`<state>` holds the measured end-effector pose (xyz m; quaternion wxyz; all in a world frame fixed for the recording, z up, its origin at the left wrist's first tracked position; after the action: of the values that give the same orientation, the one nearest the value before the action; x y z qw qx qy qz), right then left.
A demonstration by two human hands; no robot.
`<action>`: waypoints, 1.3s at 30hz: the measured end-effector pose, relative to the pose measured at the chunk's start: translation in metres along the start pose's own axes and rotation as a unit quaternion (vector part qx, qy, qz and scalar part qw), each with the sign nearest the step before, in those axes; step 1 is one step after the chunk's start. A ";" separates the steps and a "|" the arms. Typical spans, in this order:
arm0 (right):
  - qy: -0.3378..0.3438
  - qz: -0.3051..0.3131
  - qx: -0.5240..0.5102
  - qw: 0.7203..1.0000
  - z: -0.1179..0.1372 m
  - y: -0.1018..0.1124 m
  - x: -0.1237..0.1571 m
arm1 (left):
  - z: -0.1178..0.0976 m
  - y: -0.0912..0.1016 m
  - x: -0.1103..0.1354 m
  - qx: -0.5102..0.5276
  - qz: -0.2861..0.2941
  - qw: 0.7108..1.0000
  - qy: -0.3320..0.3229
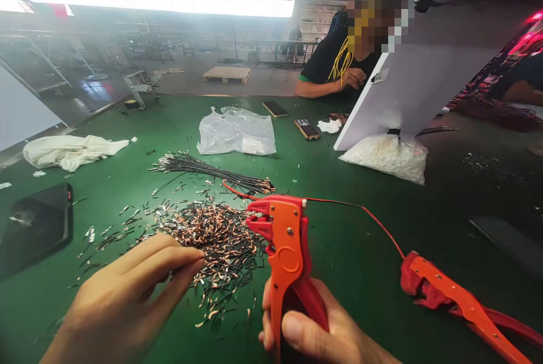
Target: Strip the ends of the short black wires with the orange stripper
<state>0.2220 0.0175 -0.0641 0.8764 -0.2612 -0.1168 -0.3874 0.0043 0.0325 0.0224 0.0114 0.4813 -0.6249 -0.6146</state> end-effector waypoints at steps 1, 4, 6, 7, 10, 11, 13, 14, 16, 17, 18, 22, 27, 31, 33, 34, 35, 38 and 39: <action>0.012 -0.037 0.048 0.998 0.003 0.004 0.002 | 0.000 -0.001 0.001 -0.015 -0.002 1.000 -0.011; 0.036 -0.152 0.118 0.981 0.013 0.013 0.008 | -0.002 -0.007 0.003 -0.038 0.003 0.999 -0.028; 0.049 -0.205 0.083 0.974 0.016 0.016 0.007 | -0.006 -0.014 0.003 -0.035 0.017 0.999 -0.035; 0.060 -0.222 0.058 0.972 0.017 0.017 0.006 | -0.009 -0.019 0.004 -0.031 0.027 0.998 -0.042; 0.108 -0.231 -0.005 0.967 0.020 0.017 -0.001 | -0.022 -0.035 0.004 -0.022 0.053 0.996 -0.074; 0.121 -0.230 -0.013 0.966 0.022 0.017 -0.003 | -0.025 -0.040 0.005 -0.022 0.059 0.995 -0.080; 0.133 -0.229 -0.006 0.964 0.026 0.015 -0.007 | -0.030 -0.048 0.005 -0.021 0.074 0.994 -0.080; 0.128 -0.228 0.006 0.965 0.028 0.014 -0.008 | -0.032 -0.051 0.005 -0.020 0.077 0.994 -0.078; 0.106 -0.230 0.036 0.967 0.030 0.009 -0.008 | -0.033 -0.054 0.005 -0.017 0.084 0.994 -0.073; 0.090 -0.233 0.052 0.967 0.031 0.007 -0.008 | -0.033 -0.055 0.005 -0.015 0.083 0.994 -0.071; 0.079 -0.236 0.070 0.966 0.031 0.004 -0.008 | -0.034 -0.054 0.005 -0.011 0.082 0.994 -0.070; 0.062 -0.243 0.128 0.960 0.030 -0.004 -0.007 | -0.035 -0.049 0.003 0.004 0.071 0.995 -0.067; 0.042 -0.204 0.150 0.966 0.026 -0.010 -0.013 | -0.038 -0.048 0.000 -0.024 0.060 0.993 -0.098; 0.041 -0.177 0.160 0.970 0.022 -0.016 -0.017 | -0.040 -0.051 -0.002 -0.037 0.074 0.988 -0.129; 0.051 -0.176 0.172 0.968 0.021 -0.018 -0.018 | -0.044 -0.054 -0.002 -0.037 0.091 0.984 -0.147; 0.058 -0.178 0.180 0.966 0.020 -0.018 -0.018 | -0.045 -0.055 -0.002 -0.042 0.098 0.982 -0.155; 0.063 -0.180 0.191 0.963 0.019 -0.018 -0.018 | -0.047 -0.056 -0.001 -0.051 0.105 0.980 -0.160; 0.074 -0.190 0.232 0.951 0.014 -0.016 -0.017 | -0.051 -0.059 0.004 -0.076 0.115 0.976 -0.168; 0.075 -0.195 0.248 0.946 0.012 -0.015 -0.016 | -0.053 -0.061 0.006 -0.077 0.119 0.975 -0.169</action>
<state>0.1998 0.0257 -0.0552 0.8271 0.0219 -0.1920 -0.5278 0.0689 0.0026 -0.0155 0.0154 0.2906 -0.6216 -0.7273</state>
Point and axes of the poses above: each hand's wrist, its own x-axis away from the middle knuckle, its own y-axis out of the back of the hand, z = x × y, the point moved 5 cm from there along -x, towards the middle knuckle, and after that the axes turned 14 degrees about -y, right-handed, at the moved point
